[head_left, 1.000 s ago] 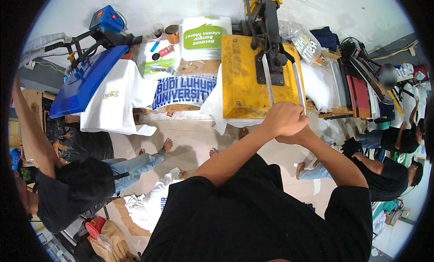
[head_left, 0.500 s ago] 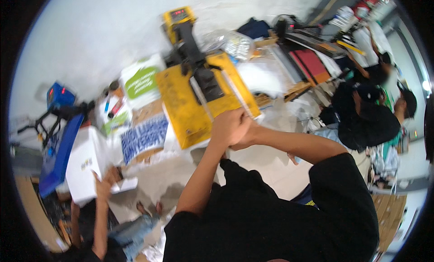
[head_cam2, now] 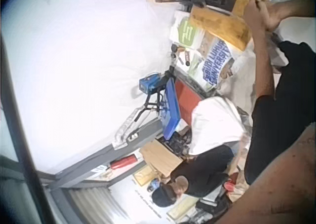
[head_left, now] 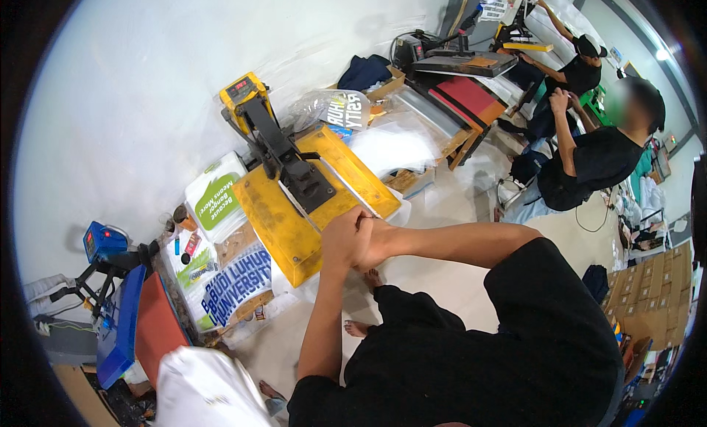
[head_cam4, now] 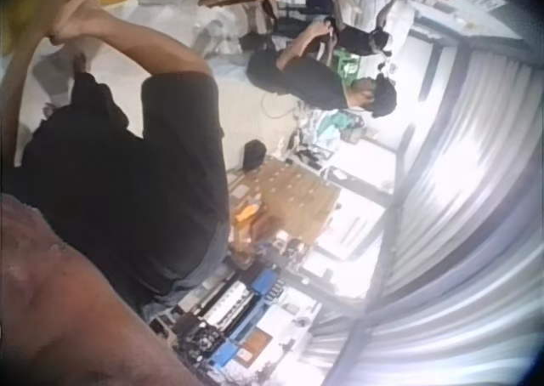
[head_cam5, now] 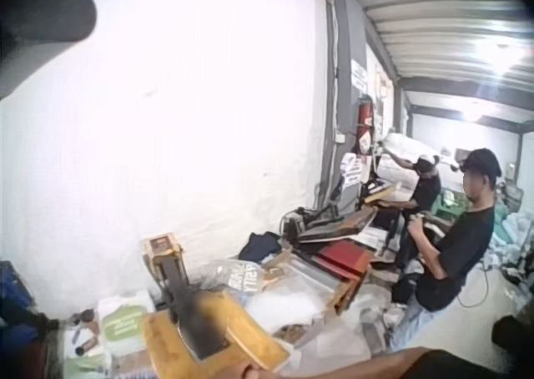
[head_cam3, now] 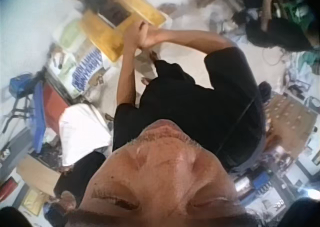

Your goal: The person picks up white t-shirts from a stack, aligns them on a heat press machine with their hands, and lowers the press handle to apply a printed design.

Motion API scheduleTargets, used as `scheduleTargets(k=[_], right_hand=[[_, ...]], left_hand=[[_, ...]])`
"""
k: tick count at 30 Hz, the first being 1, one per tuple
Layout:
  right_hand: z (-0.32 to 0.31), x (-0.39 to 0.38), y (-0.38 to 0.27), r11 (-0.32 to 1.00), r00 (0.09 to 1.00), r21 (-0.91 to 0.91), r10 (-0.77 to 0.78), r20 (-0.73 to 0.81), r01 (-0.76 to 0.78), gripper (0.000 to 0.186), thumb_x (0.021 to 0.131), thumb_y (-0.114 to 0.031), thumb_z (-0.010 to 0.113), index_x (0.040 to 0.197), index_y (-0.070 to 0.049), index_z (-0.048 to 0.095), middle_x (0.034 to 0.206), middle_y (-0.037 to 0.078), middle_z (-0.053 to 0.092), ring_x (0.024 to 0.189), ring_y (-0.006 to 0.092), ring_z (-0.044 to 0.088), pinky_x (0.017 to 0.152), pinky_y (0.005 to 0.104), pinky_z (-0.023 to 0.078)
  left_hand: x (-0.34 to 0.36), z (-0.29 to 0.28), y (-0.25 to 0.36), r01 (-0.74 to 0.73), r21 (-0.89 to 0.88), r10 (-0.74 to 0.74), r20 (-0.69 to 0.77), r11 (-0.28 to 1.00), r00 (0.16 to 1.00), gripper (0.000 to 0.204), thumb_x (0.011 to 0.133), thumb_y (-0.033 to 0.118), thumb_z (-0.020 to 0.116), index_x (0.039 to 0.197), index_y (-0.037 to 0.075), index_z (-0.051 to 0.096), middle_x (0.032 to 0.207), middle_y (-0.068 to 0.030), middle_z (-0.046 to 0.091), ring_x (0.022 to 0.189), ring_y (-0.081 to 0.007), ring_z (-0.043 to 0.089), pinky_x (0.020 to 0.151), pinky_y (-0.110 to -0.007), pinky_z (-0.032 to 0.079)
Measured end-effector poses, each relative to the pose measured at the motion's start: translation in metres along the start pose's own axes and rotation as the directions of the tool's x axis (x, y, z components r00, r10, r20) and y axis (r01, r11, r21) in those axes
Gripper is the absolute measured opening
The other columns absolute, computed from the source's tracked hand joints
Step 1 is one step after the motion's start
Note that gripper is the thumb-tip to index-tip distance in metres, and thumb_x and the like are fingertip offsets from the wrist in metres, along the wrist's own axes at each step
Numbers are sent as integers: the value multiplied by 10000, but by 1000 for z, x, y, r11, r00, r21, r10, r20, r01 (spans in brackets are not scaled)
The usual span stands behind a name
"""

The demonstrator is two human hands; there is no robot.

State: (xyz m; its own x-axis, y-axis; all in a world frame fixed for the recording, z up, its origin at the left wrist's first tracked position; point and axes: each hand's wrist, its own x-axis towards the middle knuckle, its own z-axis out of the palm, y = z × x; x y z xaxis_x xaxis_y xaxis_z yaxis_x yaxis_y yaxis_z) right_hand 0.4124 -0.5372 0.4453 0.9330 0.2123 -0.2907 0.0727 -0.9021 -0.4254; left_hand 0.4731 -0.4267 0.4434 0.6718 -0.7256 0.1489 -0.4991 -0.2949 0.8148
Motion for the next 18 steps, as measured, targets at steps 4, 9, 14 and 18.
scheduleTargets(k=[4, 9, 14, 18], right_hand=[[12, 5, 7, 997, 998, -68, -47, -38, 44, 273, 739, -231, 717, 968, -86, 749, 984, 181, 753, 971, 369, 706, 849, 473, 570], [14, 5, 11, 990, 996, -117, -81, -21, 78, 339, 736, -282, 742, 1035, -122, 741, 1060, 135, 751, 1034, 339, 690, 881, 444, 553], [19, 2, 17, 974, 956, 2, -223, -193, 227, 282, 723, -259, 716, 964, -119, 754, 1016, 140, 760, 998, 342, 705, 882, 449, 550], [15, -4, 14, 977, 955, 48, -194, -222, 210, 203, 716, -195, 699, 878, -88, 760, 957, 180, 761, 965, 364, 719, 873, 476, 557]], left_hand=[[1, -1, 4, 41, -9, -41, 28, 999, 999, 238, 902, 262, 581, 961, 85, 728, 887, -173, 743, 842, -397, 703, 752, -467, 541], [1, 0, 8, 66, 16, -67, 37, 998, 997, 253, 906, 274, 589, 987, 82, 735, 889, -179, 744, 840, -393, 707, 759, -463, 543], [3, -2, 11, 76, 22, -77, 55, 997, 995, 266, 912, 278, 593, 1006, 78, 740, 893, -185, 742, 842, -396, 709, 764, -461, 541], [4, 0, 8, 93, 24, -94, 65, 995, 993, 276, 914, 280, 587, 1017, 76, 742, 913, -191, 743, 860, -394, 713, 780, -458, 540]])
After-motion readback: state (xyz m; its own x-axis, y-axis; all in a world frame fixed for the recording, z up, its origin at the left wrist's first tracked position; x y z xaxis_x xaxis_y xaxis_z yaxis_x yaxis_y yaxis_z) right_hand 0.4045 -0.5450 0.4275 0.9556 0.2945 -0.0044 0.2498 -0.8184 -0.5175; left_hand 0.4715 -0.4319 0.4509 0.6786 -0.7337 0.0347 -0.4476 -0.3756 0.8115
